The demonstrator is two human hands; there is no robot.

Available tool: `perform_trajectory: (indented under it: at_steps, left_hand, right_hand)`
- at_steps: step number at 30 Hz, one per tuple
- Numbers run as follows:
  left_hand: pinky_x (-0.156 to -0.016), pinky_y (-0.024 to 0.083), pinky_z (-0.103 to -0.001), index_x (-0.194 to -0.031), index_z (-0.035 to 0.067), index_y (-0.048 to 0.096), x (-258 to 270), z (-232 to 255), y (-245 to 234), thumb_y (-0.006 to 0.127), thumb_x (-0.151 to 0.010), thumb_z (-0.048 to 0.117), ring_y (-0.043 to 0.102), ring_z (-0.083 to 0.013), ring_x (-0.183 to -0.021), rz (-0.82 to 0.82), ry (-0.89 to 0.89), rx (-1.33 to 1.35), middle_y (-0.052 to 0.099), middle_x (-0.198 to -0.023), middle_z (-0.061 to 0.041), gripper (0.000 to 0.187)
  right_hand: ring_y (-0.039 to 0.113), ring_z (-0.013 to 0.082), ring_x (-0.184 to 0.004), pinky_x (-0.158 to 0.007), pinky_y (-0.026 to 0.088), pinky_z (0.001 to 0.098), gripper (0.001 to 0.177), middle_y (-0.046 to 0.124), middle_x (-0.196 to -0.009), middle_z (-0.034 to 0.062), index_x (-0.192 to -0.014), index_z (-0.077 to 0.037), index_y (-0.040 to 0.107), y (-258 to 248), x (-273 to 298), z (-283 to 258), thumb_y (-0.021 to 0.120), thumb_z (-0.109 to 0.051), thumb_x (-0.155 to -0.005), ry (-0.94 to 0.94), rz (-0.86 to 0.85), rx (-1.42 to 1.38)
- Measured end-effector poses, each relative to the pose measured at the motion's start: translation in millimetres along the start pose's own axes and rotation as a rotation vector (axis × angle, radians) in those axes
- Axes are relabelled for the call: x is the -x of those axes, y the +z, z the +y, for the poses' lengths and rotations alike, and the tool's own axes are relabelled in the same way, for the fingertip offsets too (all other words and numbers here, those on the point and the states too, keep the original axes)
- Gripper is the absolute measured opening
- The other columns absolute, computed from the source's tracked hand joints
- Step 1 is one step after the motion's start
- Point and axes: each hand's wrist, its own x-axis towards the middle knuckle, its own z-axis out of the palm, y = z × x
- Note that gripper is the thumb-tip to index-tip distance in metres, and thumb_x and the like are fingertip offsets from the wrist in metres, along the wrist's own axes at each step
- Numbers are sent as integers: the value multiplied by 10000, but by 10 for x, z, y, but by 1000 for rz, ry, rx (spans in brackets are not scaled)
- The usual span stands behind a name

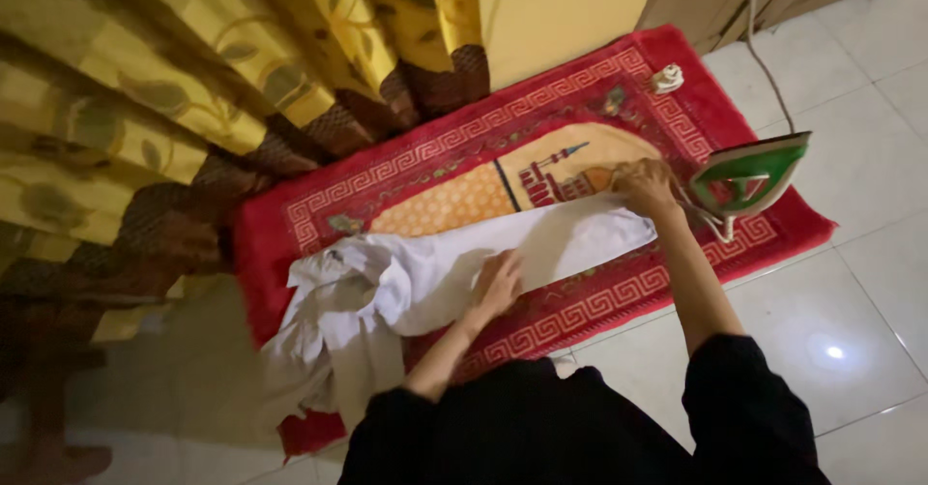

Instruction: The person irons a white shirt on a red mat with a green iron, and then folds the shirt by hand.

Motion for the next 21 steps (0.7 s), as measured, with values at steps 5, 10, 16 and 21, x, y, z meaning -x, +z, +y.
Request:
perform_trajectory:
  at_steps: [5, 10, 16, 21]
  left_hand:
    - [-1132, 333, -559, -1423, 72, 555, -628, 197, 441, 689, -839, 201, 437, -402, -1376, -180, 149, -15, 471, -1489, -180, 613]
    - [-1225, 286, -567, -1492, 117, 503, -1010, 314, 735, 688, -865, 229, 353, -365, -1478, -345, 107, -28, 412, -1564, -134, 663]
    - [-1190, 197, -683, -1513, 138, 453, -1444, 492, 1158, 689, -860, 317, 230, -346, -1537, -447, 115, -164, 316, -1631, -103, 717]
    - [-1183, 168, -713, -1566, 181, 418, -1684, 647, 1411, 663, -897, 387, 178, -350, -1541, -445, 162, -163, 227, -1685, -97, 741]
  right_hand:
    - [489, 263, -1380, -1213, 128, 711, 450, 696, -1254, -28, -1239, -272, 649, 105, -347, 187, 711, -515, -865, 47, -615, 190]
    - [620, 336, -1143, -1033, 413, 565, 392, 695, -1179, 123, -1269, -202, 627, 210, 12, 346, 615, -265, -883, 109, -95, 148]
    - [651, 440, -936, -826, 522, 522, 401, 671, -1012, 250, -1310, -30, 599, 200, 757, 526, 557, -98, -916, 404, 126, -27]
    - [662, 409, -967, -852, 540, 477, 260, 663, -1048, 226, -1204, -24, 608, 277, 840, 684, 530, -63, -959, 485, 148, -25]
